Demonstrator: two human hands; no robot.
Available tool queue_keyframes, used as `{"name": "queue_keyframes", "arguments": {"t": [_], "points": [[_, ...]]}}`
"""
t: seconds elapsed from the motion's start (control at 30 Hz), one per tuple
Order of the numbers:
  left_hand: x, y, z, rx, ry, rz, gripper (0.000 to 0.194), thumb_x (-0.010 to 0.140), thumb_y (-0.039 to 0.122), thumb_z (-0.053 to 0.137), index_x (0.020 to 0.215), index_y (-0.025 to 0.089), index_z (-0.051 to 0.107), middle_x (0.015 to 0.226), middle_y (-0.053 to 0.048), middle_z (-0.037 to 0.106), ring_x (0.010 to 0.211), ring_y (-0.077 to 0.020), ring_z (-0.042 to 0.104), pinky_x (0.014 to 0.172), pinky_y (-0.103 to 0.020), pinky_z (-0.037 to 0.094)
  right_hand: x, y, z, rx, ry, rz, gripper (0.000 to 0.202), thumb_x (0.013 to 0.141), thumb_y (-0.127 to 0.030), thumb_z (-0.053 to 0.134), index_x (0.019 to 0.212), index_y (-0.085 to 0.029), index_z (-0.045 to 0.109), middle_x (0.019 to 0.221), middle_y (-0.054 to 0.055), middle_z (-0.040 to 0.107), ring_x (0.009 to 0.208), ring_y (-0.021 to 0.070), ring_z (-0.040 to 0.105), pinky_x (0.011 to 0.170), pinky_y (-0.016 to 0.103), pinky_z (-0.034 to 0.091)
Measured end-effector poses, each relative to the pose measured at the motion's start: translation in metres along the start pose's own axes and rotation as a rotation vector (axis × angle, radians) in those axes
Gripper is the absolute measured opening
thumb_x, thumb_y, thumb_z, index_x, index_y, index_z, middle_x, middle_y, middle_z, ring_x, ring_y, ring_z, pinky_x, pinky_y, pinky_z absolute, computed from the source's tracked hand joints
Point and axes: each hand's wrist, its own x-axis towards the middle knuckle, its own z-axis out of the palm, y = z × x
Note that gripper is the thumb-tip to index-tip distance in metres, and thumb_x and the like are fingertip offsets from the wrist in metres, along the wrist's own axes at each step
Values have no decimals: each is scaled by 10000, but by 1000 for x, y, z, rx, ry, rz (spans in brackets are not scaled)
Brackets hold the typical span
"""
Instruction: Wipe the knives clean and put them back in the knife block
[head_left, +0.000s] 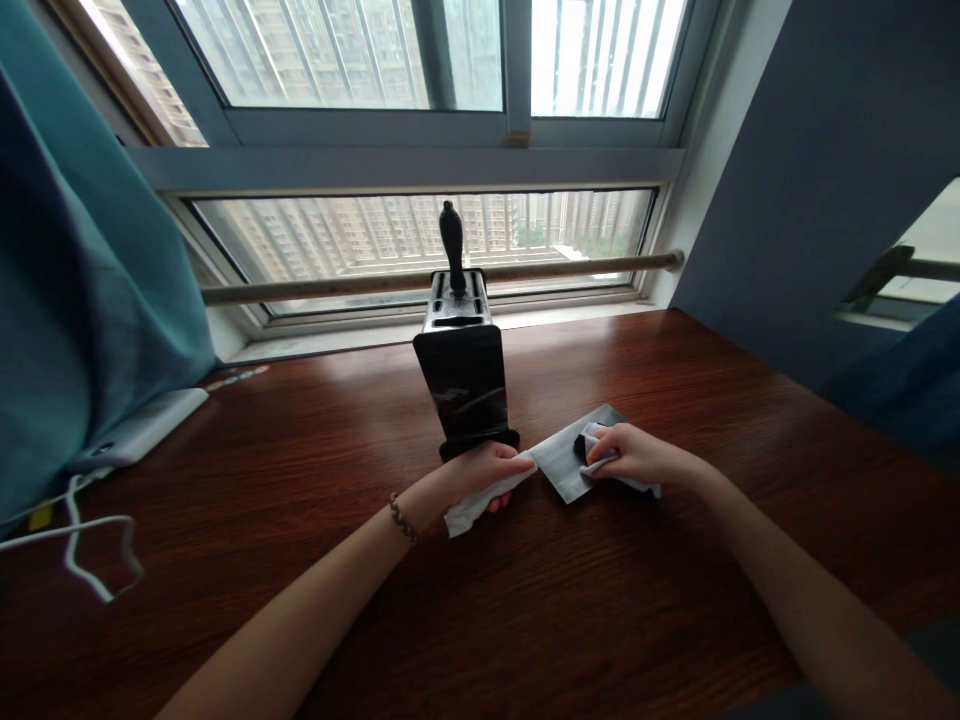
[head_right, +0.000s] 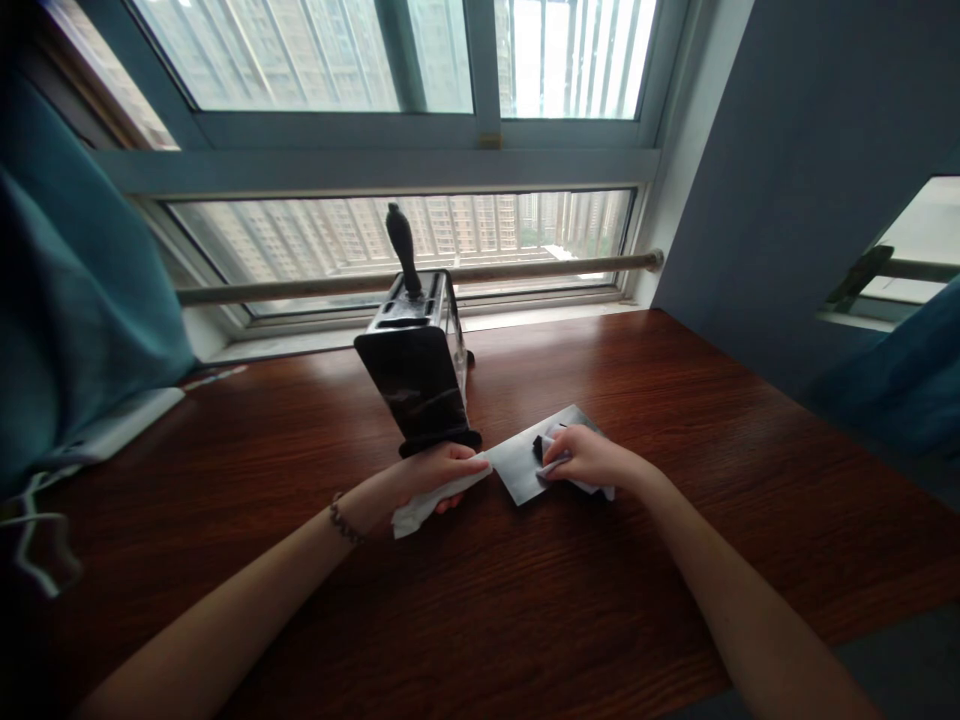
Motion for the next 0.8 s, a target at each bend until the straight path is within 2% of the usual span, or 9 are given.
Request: {"name": "queue_keyframes", "arguments": {"t": [0.13, 0.33, 0.47, 0.57, 0.8], "points": [[1, -1, -1, 6, -12, 13, 535, 735, 702, 568, 817, 175, 523, 559, -9, 564, 428, -141, 495, 398, -242, 354, 0, -7, 5, -13, 2, -15, 169, 759, -306, 643, 734, -158, 720, 782, 20, 535, 702, 148, 502, 644, 258, 396], [-2, 3, 1, 8, -3, 12, 491, 769, 666, 556, 818, 178, 524, 552, -6, 556, 427, -137, 487, 399, -242, 353, -2, 1, -2, -74, 20, 77, 208, 776, -339, 636, 696, -162, 713, 742, 21, 604, 681, 158, 538, 619, 257, 410], [-4, 4, 1, 18, 5, 25, 486, 774, 663, 554, 792, 178, 522, 539, -6, 557, 410, -133, 479, 394, -239, 348, -4, 17, -13, -231, 120, 213, 156, 769, -293, 637, 813, -191, 747, 810, 35, 671, 762, 192, 607, 699, 261, 444], [-3, 3, 1, 20, -7, 29, 485, 777, 663, 548, 787, 179, 524, 535, -8, 560, 402, -135, 478, 378, -233, 327, -7, 26, -22, -331, 203, 351, 157, 775, -304, 631, 819, -213, 751, 862, 50, 687, 821, 220, 622, 716, 271, 445], [-2, 3, 1, 19, 6, 6, 488, 776, 669, 541, 795, 182, 526, 534, -6, 556, 400, -135, 470, 378, -232, 310, -9, 32, -29, -413, 279, 590, 189, 776, -380, 635, 866, -255, 743, 912, 73, 691, 879, 261, 635, 710, 319, 440]]}}
